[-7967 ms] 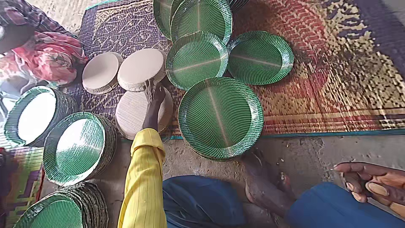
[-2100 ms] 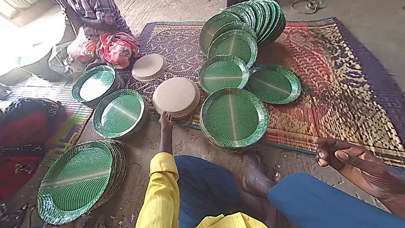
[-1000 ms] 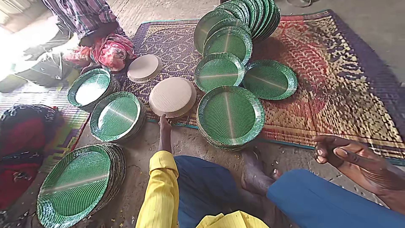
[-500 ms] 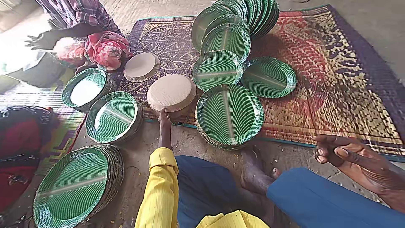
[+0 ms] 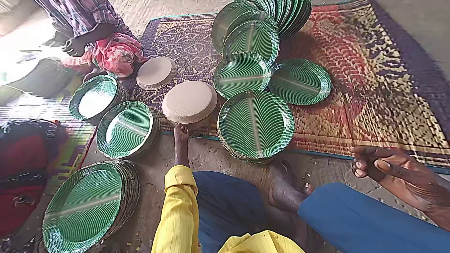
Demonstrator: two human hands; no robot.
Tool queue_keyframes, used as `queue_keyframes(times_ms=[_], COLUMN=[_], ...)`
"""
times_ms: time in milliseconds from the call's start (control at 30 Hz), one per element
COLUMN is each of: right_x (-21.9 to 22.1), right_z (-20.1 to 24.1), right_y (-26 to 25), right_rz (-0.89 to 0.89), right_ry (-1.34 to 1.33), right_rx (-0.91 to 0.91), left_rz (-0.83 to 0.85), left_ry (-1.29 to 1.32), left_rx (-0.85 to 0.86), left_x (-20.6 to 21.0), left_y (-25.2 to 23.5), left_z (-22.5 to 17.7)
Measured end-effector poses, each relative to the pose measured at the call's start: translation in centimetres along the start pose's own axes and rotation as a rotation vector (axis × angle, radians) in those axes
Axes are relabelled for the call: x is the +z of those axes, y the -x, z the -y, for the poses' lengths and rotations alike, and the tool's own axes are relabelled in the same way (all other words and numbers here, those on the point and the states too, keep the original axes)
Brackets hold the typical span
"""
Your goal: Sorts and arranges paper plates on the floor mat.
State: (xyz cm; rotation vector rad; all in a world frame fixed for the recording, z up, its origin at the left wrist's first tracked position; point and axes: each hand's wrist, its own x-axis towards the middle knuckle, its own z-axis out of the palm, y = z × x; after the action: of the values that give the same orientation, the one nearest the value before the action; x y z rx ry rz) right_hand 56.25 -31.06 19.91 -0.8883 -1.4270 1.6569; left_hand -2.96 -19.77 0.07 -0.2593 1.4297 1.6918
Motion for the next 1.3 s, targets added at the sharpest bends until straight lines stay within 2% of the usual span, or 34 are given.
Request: queue_keyframes(times_ms=[233, 567, 900, 1000, 1300], right_x=[0.0, 0.0, -0.1, -0.1, -0.3], right_z=[0.0, 0.0, 0.0, -0.1, -0.3], right_y=[0.0, 0.1, 0.2, 0.3, 0.6], right_rz=[0.008, 0.001, -0.018, -0.025, -0.041], right_ry=[0.017, -0.007, 0.004, -0.010, -0.008], right_rx=[0.005, -0.002, -0.009, 0.001, 0.019], left_rz=[-0.043, -0.023, -0.014, 0.018, -0.020], left_ry=[-0.031, -0.113, -0.063, -0.024, -0.014], left_rx=[0.004, 0.028, 0.020, -0.031, -0.067], left_x=[-1.5, 0.2, 0.3, 0.8, 1.3], left_y=[0.1, 2.5, 1.3, 0.9, -1.2], left_z=[-0.1, 1.1, 0.5, 0.2, 0.5])
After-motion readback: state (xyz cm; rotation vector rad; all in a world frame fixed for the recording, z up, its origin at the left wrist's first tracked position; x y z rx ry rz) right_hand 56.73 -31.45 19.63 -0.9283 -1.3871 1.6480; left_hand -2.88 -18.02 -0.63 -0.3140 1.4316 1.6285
